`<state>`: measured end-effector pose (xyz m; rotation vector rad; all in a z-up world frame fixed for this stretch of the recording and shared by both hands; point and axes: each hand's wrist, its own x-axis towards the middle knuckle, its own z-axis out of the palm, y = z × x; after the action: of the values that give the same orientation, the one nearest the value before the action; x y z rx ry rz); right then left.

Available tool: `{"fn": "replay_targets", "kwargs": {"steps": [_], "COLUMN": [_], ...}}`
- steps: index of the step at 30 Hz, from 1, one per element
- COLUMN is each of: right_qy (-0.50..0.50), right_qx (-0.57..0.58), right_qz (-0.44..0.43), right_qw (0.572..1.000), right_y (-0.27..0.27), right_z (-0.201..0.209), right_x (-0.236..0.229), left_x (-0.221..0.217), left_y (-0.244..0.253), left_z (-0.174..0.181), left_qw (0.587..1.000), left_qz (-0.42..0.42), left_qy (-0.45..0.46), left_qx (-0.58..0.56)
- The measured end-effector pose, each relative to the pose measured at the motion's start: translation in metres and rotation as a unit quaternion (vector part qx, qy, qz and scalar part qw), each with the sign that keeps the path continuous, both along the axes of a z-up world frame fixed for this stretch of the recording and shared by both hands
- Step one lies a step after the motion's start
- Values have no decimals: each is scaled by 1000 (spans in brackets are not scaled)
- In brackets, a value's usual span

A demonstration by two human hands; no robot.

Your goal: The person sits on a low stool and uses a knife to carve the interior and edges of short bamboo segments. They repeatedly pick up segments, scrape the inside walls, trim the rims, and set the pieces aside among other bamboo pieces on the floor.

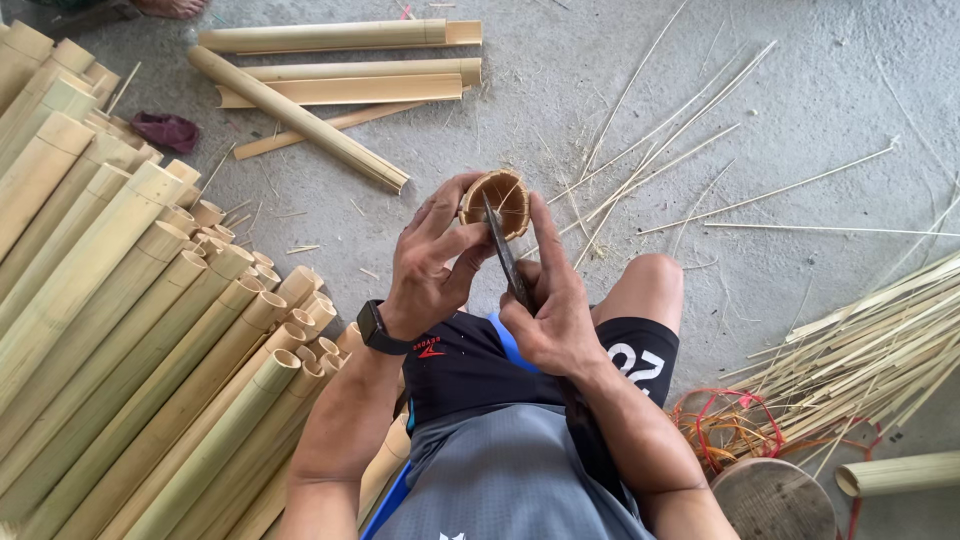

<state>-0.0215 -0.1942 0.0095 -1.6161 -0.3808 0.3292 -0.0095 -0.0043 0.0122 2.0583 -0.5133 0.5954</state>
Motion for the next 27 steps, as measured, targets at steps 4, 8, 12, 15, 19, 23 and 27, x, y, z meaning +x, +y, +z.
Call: {"fn": "replay_targets", "kwargs": {"steps": [4, 8, 12, 15, 19, 23, 27], "right_qy": [-7, -4, 41, 85, 107, 122, 62], "right_qx": [-8, 4, 63, 123, 109, 173, 59], "right_qz": [-2, -3, -3, 13, 14, 6, -46], "right_qw": [1000, 1000, 997, 989, 988, 977, 995], "right_y": [-2, 1, -2, -9, -9, 1, 4], "right_z": [-3, -4, 7, 23, 25, -15, -53], "right_x": [-1, 3, -2, -7, 9, 22, 28], "left_x": [0, 3, 3, -6, 3, 22, 29], "left_y": [3, 2, -4, -6, -10, -9, 0], "left_z": [-3, 0, 11, 21, 23, 5, -2], "left_qw": [1000, 1000, 1000, 999, 1000, 998, 998], "left_qz": [-13, -17, -9, 7, -7, -2, -26], "left_qy": [4, 3, -5, -35, -11, 7, 26], "left_qx": [6, 1, -8, 0, -8, -66, -54]}}
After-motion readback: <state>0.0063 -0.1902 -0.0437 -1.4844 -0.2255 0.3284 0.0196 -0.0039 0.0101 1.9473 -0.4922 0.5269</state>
